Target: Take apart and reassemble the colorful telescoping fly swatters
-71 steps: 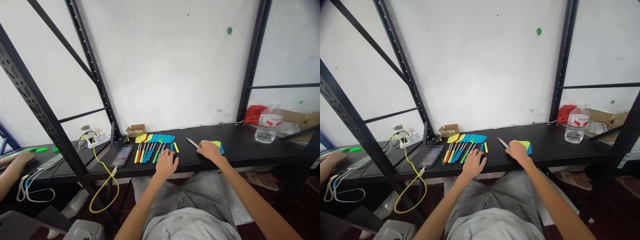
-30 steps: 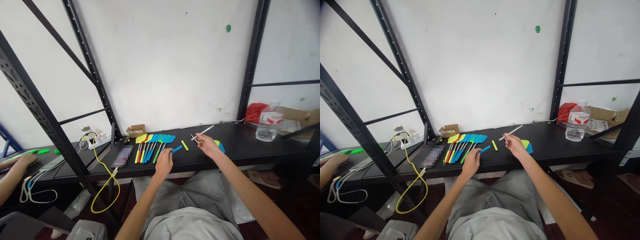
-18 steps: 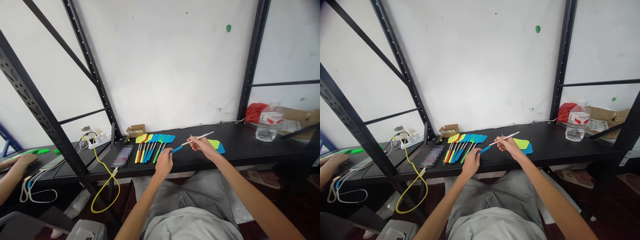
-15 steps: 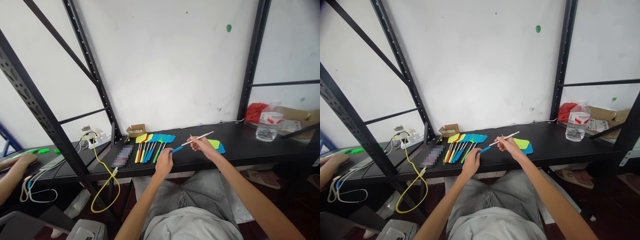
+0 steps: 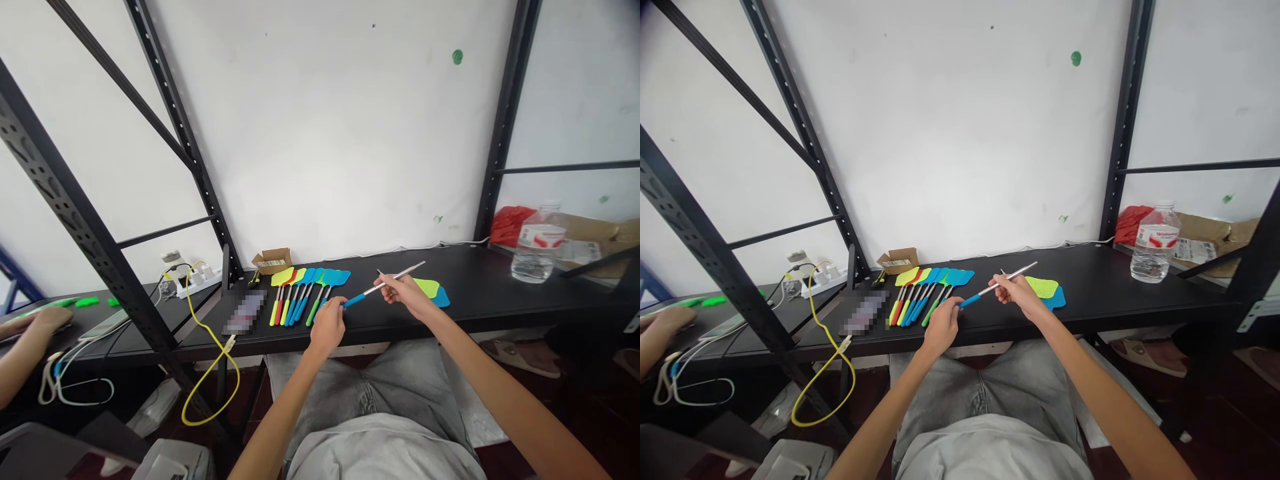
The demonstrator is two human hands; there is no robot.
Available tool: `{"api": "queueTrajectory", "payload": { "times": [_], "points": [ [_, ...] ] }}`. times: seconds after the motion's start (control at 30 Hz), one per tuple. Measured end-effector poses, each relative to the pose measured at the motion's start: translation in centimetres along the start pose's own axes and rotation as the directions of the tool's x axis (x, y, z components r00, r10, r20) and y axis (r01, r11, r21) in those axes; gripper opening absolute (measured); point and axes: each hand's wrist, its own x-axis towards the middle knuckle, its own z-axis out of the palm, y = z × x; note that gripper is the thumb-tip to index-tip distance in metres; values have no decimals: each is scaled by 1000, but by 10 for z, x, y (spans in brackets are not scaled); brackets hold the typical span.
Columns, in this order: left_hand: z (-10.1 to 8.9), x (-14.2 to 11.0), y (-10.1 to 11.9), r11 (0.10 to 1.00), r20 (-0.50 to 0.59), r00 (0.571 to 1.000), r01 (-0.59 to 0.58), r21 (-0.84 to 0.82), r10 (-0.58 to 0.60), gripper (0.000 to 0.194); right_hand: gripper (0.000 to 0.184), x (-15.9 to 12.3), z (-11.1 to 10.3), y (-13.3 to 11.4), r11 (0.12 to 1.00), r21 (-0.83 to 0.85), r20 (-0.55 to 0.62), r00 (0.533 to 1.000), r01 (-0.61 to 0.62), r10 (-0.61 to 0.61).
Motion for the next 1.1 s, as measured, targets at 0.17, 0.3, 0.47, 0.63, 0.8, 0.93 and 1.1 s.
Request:
{"api": "queueTrajectory", "payload": {
  "times": [0.17,0.3,0.47,0.63,0.8,0.93,1.1],
  "points": [
    [0,1,-3,999,42,999,10,-34,-9,29,43,0,0,2,1000,23,0,1000,-13,13],
    [-1,0,-3,999,48,999,9,-33,-7,28,41,0,2,4,1000,17,23,1000,-19,18],
    [-3,0,-1,999,61,998,-27,-36,29,28,43,0,7,9,999,-44,61,998,-21,23],
    [-4,0,-1,997,68,996,-54,-53,57,25,42,-1,17,17,997,-70,139,990,-28,37],
    [-4,0,-3,994,58,997,-42,-99,48,24,41,-3,25,20,995,-94,204,978,-22,41],
    [-3,2,-5,991,35,999,30,-133,-25,26,43,-2,21,15,999,-40,160,986,-35,41],
    [1,5,-10,979,2,996,87,-187,-88,26,43,2,2,3,996,86,-58,998,-1,6]
  ]
}}
